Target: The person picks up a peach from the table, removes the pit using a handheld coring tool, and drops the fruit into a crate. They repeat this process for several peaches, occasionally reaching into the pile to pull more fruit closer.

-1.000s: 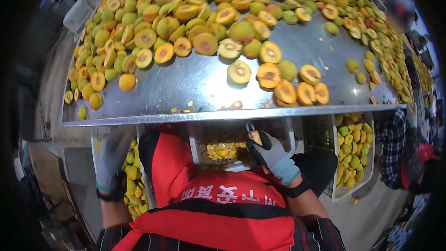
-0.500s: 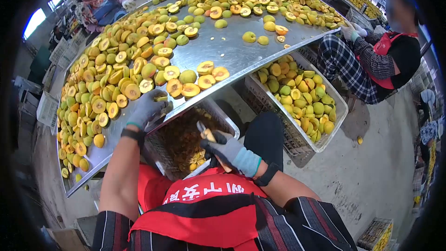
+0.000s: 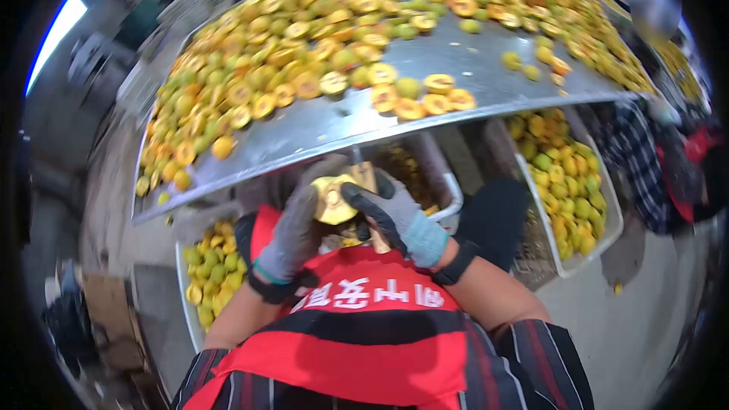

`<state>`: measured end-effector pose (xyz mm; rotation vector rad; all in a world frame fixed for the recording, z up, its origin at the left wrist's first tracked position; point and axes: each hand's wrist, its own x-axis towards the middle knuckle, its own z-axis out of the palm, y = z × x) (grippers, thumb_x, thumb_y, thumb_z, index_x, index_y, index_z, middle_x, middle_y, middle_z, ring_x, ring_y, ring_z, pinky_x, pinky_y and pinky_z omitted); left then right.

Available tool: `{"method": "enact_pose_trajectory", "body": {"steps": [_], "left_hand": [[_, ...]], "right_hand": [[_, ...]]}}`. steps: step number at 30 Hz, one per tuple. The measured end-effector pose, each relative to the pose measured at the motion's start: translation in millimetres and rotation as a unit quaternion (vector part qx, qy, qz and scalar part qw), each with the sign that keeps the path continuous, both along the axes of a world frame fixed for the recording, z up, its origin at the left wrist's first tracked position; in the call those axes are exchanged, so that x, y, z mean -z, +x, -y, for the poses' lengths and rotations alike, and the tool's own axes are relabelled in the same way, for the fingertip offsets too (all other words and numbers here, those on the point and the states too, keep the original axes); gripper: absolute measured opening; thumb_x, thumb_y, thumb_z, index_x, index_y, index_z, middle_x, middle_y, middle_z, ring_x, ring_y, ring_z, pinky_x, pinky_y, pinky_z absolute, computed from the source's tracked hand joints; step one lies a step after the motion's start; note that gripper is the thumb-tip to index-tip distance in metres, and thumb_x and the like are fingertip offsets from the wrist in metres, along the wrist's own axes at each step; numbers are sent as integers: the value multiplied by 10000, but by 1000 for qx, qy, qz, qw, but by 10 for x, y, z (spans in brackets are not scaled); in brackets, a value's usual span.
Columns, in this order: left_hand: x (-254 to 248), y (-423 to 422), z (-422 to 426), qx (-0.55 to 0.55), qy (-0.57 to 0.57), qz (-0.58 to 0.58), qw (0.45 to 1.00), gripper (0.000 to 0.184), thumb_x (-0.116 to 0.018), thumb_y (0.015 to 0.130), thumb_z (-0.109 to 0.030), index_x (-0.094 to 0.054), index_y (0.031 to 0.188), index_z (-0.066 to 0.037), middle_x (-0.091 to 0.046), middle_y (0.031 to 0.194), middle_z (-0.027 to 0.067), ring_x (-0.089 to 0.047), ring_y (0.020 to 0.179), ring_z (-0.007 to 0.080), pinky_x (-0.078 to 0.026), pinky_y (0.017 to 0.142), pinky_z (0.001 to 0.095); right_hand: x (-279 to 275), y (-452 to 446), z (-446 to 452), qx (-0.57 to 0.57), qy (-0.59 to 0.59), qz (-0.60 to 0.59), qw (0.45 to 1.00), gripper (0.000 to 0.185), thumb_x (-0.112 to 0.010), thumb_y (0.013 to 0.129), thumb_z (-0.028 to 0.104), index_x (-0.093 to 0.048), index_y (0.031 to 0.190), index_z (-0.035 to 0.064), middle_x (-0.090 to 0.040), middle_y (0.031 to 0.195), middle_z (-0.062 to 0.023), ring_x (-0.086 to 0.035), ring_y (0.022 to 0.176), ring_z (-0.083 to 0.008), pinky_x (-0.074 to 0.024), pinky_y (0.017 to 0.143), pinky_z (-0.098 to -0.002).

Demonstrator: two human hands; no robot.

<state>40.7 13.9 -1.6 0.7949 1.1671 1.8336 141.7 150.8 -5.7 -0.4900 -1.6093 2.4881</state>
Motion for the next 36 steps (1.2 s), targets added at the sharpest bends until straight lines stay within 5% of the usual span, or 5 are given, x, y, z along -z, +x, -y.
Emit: {"method": "enact_pose_trajectory", "body": {"steps": [5, 11, 15, 18, 36], "left_hand": [[166, -222, 223, 23, 76, 188, 979, 531, -332, 939, -438, -300, 1320, -70, -492, 1169, 139, -621, 833, 245, -541, 594, 294], [273, -484, 400, -43, 86, 208, 973, 498, -343, 942, -421, -372, 1279, -56, -493, 1215, 144, -607, 896, 249, -534, 684, 310], [391, -543, 383, -108, 68, 201, 971, 537, -360, 931, -445, -404, 1258, -21, -520, 1188, 149, -546, 1051, 220, -494, 834, 321], [307, -488, 268, -129, 75, 143, 978, 526, -355, 934, -440, -418, 1244, -19, -549, 1132, 160, -547, 1041, 246, -451, 908, 366], [178, -356, -102, -180, -36, -58, 981, 431, -511, 878, -209, -406, 1222, 28, -550, 1081, 147, -524, 981, 180, -419, 886, 307]], "right_hand": [[-62, -399, 178, 84, 455, -98, 881, 243, -625, 833, 158, -520, 1019, 42, -567, 831, -28, -534, 680, -57, -447, 530, -206], [-153, -424, 209, -28, 97, 63, 993, 212, -567, 873, 168, -496, 1038, 55, -530, 713, -21, -494, 510, -78, -426, 433, -211], [-149, -407, 201, -118, 175, 60, 976, 232, -547, 879, 196, -494, 1032, 30, -553, 714, -67, -545, 543, -156, -448, 481, -273], [-20, -464, 125, -125, 365, -14, 922, 308, -553, 854, 269, -472, 981, 0, -556, 764, -235, -553, 676, -409, -432, 597, -439], [96, -430, 108, -78, 497, 39, 863, 282, -528, 841, 219, -415, 985, 6, -563, 746, -235, -572, 704, -401, -453, 588, -456]]}}
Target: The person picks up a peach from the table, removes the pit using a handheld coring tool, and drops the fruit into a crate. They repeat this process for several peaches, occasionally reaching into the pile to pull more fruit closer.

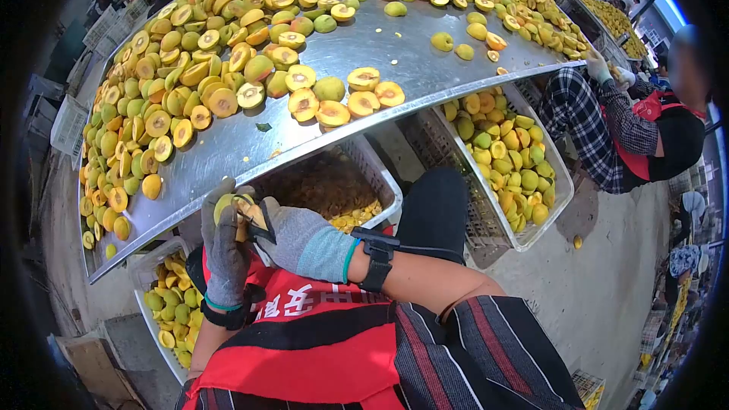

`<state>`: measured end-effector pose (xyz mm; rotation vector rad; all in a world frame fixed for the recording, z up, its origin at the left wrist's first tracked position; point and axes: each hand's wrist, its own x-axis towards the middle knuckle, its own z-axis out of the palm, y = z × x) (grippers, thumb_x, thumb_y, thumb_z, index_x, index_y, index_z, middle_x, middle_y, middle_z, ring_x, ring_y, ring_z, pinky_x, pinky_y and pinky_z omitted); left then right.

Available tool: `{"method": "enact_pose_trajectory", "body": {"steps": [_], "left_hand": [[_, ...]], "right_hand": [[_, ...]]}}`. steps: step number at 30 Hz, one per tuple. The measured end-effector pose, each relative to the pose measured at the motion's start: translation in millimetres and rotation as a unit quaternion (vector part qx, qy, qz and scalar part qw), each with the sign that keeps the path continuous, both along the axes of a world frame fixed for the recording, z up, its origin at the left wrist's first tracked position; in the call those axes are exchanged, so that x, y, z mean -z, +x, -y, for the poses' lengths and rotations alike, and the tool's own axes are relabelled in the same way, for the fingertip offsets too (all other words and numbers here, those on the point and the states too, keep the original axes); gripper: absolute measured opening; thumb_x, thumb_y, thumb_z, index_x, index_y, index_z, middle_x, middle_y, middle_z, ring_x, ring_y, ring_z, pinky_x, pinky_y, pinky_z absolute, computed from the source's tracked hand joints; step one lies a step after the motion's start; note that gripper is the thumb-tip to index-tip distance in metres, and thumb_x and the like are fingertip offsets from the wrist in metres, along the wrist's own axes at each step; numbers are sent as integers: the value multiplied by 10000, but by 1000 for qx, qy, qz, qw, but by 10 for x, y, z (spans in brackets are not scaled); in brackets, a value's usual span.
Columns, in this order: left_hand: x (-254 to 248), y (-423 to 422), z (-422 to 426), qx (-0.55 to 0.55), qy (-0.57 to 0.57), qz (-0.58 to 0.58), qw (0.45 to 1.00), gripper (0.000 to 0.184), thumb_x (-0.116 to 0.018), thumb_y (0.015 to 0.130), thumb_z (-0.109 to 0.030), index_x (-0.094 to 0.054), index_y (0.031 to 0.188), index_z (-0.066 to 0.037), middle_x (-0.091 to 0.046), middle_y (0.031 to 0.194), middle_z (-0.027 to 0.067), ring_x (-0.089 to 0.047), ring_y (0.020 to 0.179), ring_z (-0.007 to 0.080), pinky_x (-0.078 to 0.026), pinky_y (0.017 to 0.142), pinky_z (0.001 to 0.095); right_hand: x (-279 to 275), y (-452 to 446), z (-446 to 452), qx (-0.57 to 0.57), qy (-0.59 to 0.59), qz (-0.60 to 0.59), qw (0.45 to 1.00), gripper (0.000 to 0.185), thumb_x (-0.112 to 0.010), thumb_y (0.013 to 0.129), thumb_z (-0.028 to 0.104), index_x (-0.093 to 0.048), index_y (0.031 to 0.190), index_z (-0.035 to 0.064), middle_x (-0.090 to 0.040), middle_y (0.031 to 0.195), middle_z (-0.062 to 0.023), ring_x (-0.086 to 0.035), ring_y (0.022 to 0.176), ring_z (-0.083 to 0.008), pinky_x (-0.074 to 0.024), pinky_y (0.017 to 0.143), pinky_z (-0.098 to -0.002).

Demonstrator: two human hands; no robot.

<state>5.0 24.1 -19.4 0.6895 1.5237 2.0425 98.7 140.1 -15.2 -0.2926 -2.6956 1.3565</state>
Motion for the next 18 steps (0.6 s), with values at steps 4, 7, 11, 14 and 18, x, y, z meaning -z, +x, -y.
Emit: {"method": "enact_pose_trajectory", "body": {"steps": [4, 7, 11, 14, 18], "left_hand": [[-96, 15, -71, -38, -102, -168, 980, 398, -381, 938, -275, -415, 1213, 11, -545, 1041, 133, -517, 961, 175, -416, 870, 289], [-27, -22, -61, -2, -51, -54, 997, 399, -380, 940, -295, -435, 1190, 10, -549, 1041, 139, -524, 956, 184, -418, 873, 298], [63, -48, -23, 26, 33, 59, 997, 449, -384, 941, -366, -447, 1193, 1, -556, 1088, 148, -536, 1005, 204, -426, 888, 320], [109, -35, 4, -1, 5, 14, 1000, 438, -393, 945, -352, -451, 1189, 7, -558, 1084, 136, -535, 984, 183, -431, 875, 307], [69, -15, 7, -9, -20, 32, 999, 392, -402, 945, -277, -432, 1204, 15, -559, 1065, 122, -532, 943, 156, -438, 839, 285]], "right_hand": [[9, 1, 0, 28, -52, -54, 997, 339, -516, 840, 294, -433, 958, -14, -575, 785, -262, -576, 735, -414, -462, 632, -461], [-35, 9, -45, 23, -123, -20, 992, 338, -524, 840, 306, -444, 967, 3, -570, 846, -267, -563, 782, -428, -453, 660, -470], [-4, 36, -11, 54, -158, 8, 986, 314, -547, 840, 294, -469, 974, 20, -575, 800, -254, -556, 776, -437, -445, 663, -474], [28, 34, -11, 51, -189, 23, 980, 273, -562, 847, 248, -486, 943, 4, -576, 762, -226, -573, 703, -396, -456, 631, -428], [-2, 30, 7, 40, -329, 74, 941, 260, -590, 845, 221, -477, 952, 12, -538, 634, -89, -541, 498, -148, -441, 445, -297]]}}
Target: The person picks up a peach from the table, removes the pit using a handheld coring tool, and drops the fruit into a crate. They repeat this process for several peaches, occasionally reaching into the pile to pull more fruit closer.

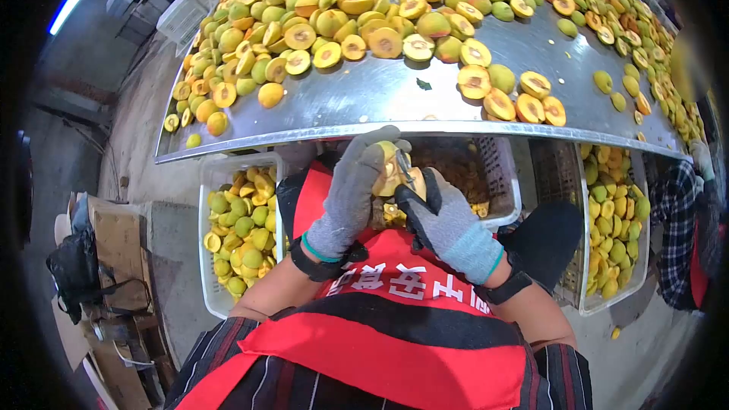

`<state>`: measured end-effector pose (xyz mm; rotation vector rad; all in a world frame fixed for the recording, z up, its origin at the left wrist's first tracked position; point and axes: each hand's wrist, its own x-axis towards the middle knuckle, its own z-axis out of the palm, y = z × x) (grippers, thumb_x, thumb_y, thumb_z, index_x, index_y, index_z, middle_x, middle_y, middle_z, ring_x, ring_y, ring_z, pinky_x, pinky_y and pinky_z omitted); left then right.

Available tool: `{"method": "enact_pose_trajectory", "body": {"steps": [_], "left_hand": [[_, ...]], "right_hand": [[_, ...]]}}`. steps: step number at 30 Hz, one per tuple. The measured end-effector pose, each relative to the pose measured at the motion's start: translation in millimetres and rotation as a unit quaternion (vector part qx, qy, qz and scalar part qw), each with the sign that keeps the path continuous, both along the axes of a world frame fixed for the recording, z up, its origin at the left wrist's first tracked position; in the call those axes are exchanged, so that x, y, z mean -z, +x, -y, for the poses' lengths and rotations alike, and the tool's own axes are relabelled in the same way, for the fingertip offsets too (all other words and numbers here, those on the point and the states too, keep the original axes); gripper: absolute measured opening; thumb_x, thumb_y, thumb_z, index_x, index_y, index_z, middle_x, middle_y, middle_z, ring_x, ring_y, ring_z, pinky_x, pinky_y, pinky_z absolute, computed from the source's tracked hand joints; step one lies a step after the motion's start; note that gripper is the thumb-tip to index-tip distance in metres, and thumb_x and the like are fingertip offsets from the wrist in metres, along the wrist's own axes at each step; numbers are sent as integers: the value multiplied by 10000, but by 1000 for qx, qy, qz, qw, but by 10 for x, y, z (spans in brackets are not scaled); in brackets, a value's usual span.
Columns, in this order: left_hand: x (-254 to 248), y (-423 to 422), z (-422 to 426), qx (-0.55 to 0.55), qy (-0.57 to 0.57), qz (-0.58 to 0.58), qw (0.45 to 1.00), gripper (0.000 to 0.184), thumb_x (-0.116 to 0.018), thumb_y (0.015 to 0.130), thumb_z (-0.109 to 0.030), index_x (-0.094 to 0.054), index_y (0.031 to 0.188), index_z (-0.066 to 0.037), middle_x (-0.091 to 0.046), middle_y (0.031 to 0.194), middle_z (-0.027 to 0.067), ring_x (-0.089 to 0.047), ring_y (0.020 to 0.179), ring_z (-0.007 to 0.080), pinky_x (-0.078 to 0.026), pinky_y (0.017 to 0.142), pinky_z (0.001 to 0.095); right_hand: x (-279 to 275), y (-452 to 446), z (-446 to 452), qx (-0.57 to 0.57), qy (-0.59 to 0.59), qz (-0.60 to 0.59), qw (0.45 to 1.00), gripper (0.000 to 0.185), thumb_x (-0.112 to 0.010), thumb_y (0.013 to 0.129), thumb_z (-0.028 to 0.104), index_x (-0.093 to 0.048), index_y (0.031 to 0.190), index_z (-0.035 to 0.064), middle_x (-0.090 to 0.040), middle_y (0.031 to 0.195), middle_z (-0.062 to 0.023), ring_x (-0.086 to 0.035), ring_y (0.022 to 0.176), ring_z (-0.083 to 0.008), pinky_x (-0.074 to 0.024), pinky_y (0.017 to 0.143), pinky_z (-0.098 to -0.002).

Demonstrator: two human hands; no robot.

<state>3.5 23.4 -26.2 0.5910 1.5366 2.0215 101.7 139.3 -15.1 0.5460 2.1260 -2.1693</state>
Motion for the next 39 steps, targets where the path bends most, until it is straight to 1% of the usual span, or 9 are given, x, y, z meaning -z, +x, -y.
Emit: {"method": "enact_pose_trajectory", "body": {"steps": [9, 22, 25, 26, 28, 29, 31, 35, 39], "left_hand": [[42, -24, 30, -16, 22, -8, 1000, 469, -333, 952, -391, -428, 1203, -6, -573, 1053, 145, -558, 956, 191, -453, 852, 308], [43, 0, 0, -26, 39, -45, 998, 547, -364, 928, -463, -441, 1212, -1, -560, 1053, 143, -548, 971, 194, -447, 858, 319], [68, -16, -26, -34, 40, -78, 996, 552, -366, 928, -463, -452, 1199, 10, -557, 1056, 142, -547, 972, 194, -445, 849, 321], [75, -16, -38, -46, 46, -104, 992, 552, -368, 928, -462, -462, 1187, 16, -557, 1058, 141, -549, 970, 195, -445, 845, 322], [-15, -5, -58, -54, 45, -113, 991, 463, -398, 927, -368, -482, 1159, 25, -563, 1047, 136, -554, 957, 196, -445, 842, 313], [-76, -5, -70, -63, 45, -122, 989, 376, -427, 926, -274, -502, 1131, 33, -569, 1036, 130, -559, 943, 196, -446, 838, 304], [-212, -69, -45, -38, -4, -141, 989, 370, -416, 932, -270, -514, 1110, 40, -574, 1024, 131, -570, 917, 196, -455, 818, 302], [-252, -56, -94, -50, 26, -69, 996, 381, -384, 948, -273, -538, 1062, 57, -593, 972, 124, -594, 853, 191, -477, 765, 292], [-262, -48, -110, -89, 56, -143, 984, 396, -389, 950, -289, -537, 1061, 61, -599, 947, 120, -595, 857, 180, -479, 757, 280]], "right_hand": [[-238, 11, 13, 10, -141, 50, 989, 226, -556, 883, 243, -468, 987, 62, -505, 616, -23, -491, 448, -87, -410, 371, -220], [-98, 8, 9, -28, 184, -35, 982, 306, -527, 877, 302, -451, 919, 9, -541, 649, -177, -564, 524, -254, -431, 471, -343], [-61, 1, 106, 14, 266, -113, 957, 290, -535, 882, 272, -470, 976, 5, -551, 693, -127, -571, 587, -176, -431, 520, -305], [-111, 2, 102, 16, 266, -112, 957, 290, -535, 882, 272, -470, 976, 5, -551, 693, -127, -571, 587, -176, -431, 520, -305], [-353, -16, 66, -43, 5, 26, 999, 262, -539, 863, 229, -484, 980, 2, -556, 806, -182, -585, 734, -259, -449, 596, -346], [-264, -19, 67, -41, 5, 26, 999, 262, -539, 863, 229, -484, 980, 2, -556, 806, -182, -585, 734, -259, -449, 596, -346], [-23, -34, 76, -81, 327, -145, 930, 227, -547, 828, 187, -507, 961, 7, -534, 894, -206, -564, 812, -314, -457, 643, -387], [-21, -84, 110, -127, 357, -66, 923, 183, -549, 798, 148, -524, 928, 22, -521, 923, -187, -551, 834, -325, -458, 691, -407], [-162, -76, 131, -71, 212, -198, 954, 172, -535, 800, 130, -536, 923, 9, -529, 907, -194, -552, 829, -330, -469, 682, -406]]}}
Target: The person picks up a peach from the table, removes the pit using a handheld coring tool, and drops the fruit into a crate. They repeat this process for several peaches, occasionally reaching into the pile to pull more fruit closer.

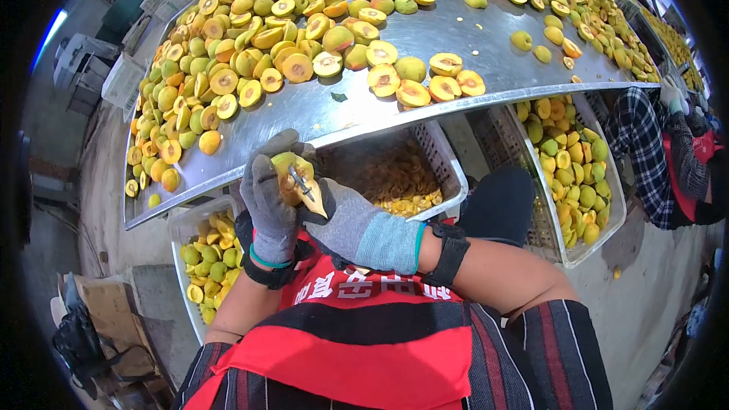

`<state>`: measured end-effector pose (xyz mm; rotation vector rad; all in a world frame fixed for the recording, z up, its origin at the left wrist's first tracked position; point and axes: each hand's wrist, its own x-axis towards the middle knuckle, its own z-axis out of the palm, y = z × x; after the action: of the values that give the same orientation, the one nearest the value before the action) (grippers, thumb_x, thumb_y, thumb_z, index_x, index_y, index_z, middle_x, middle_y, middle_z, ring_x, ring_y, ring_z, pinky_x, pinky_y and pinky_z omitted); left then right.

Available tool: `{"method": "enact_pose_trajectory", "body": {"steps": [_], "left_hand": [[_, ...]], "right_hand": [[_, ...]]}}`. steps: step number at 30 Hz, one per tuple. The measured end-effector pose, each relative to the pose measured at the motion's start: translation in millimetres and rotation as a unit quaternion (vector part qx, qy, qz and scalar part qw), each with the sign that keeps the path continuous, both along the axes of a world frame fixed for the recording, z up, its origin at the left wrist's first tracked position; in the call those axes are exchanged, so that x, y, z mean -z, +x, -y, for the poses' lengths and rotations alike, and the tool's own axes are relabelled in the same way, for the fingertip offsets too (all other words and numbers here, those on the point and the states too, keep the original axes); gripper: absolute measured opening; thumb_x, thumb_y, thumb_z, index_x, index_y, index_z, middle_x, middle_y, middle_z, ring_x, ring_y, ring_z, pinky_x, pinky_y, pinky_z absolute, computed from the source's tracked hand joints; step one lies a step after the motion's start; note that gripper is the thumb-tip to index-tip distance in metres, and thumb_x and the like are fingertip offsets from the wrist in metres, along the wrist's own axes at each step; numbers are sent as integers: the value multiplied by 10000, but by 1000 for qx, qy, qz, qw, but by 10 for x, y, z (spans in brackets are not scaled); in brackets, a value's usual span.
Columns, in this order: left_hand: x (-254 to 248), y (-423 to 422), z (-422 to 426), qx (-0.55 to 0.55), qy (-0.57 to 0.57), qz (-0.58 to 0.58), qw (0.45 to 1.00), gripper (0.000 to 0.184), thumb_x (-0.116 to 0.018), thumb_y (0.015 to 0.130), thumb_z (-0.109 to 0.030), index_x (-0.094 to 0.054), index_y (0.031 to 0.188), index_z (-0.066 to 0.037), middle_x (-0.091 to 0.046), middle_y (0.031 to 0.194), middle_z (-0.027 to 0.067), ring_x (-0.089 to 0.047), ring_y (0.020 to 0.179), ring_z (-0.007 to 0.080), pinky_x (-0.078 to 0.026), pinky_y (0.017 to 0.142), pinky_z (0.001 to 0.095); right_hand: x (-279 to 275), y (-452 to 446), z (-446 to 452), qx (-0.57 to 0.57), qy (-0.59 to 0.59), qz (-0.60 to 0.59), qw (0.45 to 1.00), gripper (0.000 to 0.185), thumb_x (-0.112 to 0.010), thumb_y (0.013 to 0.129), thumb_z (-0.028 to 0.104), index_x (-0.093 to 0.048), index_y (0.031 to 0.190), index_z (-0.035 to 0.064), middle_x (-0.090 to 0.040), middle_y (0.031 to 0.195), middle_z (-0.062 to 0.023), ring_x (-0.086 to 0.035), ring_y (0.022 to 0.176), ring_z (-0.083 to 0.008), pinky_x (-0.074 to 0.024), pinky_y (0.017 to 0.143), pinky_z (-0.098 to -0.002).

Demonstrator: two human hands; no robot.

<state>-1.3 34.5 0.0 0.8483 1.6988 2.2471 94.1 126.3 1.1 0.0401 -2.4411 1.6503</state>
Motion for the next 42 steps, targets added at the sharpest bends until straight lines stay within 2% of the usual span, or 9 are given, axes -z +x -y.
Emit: {"method": "enact_pose_trajectory", "body": {"steps": [6, 9, 16, 18, 24, 26, 31, 37, 42], "left_hand": [[-157, -107, 24, 100, -104, 68, 987, 381, -432, 938, -291, -547, 1055, 53, -594, 966, 126, -595, 842, 172, -488, 739, 280], [-80, -20, -63, 29, -12, 28, 999, 352, -434, 937, -269, -558, 1039, 45, -601, 917, 116, -591, 805, 160, -485, 709, 270], [-208, -85, -48, 83, -180, -94, 976, 306, -443, 925, -232, -592, 970, 31, -604, 777, 73, -570, 713, 110, -456, 636, 225], [-206, -80, -79, 114, -165, 91, 975, 301, -434, 913, -226, -607, 949, 17, -600, 768, 76, -563, 693, 108, -454, 625, 228], [-313, -371, -31, 345, -297, -82, 886, 324, -435, 884, -237, -628, 961, 11, -634, 849, 91, -579, 796, 144, -465, 737, 274], [-308, -375, -39, 342, -298, -88, 887, 316, -456, 870, -229, -635, 960, 15, -642, 886, 90, -577, 851, 154, -455, 787, 284], [-152, -335, -31, 297, -226, 107, 921, 278, -496, 878, -215, -639, 967, 6, -645, 844, 62, -581, 766, 116, -470, 693, 247], [27, -290, -172, 209, -237, -49, 948, 261, -473, 902, -191, -621, 981, 10, -638, 832, 103, -612, 726, 150, -494, 645, 253], [170, -239, -248, 128, -154, 10, 980, 266, -497, 909, -209, -608, 1014, 9, -638, 856, 101, -610, 730, 141, -497, 639, 251]], "right_hand": [[70, -64, -55, -41, 293, 165, 941, 262, -587, 786, 185, -524, 966, 6, -541, 901, -184, -557, 852, -323, -457, 730, -395], [-212, -19, -18, 3, -99, 103, 990, 285, -572, 793, 220, -519, 980, 11, -520, 859, -191, -552, 808, -330, -455, 712, -403], [4, 20, -43, 10, 175, 213, 961, 274, -571, 795, 207, -511, 984, 18, -512, 896, -191, -561, 806, -345, -460, 712, -410], [-83, 50, -63, 33, 107, 210, 971, 299, -582, 786, 213, -502, 1009, 30, -525, 889, -188, -566, 751, -337, -469, 682, -410], [-150, 107, -201, -103, -23, 132, 986, 209, -517, 796, 210, -542, 910, 38, -585, 793, -208, -580, 762, -369, -463, 671, -436], [-124, 93, -169, -67, 56, 85, 993, 263, -594, 793, 213, -511, 955, 23, -587, 806, -122, -598, 683, -227, -485, 608, -346], [-349, 129, -162, -66, -340, 286, 893, 225, -603, 799, 200, -509, 876, 10, -526, 547, -33, -520, 436, -125, -408, 393, -250], [-128, 67, -3, 61, -172, 161, 970, 217, -598, 812, 217, -517, 842, 18, -517, 539, -29, -517, 430, -128, -395, 397, -249], [-250, 61, -175, -5, -281, 299, 912, 190, -585, 819, 219, -535, 814, 36, -502, 536, -31, -507, 442, -120, -396, 412, -258]]}}
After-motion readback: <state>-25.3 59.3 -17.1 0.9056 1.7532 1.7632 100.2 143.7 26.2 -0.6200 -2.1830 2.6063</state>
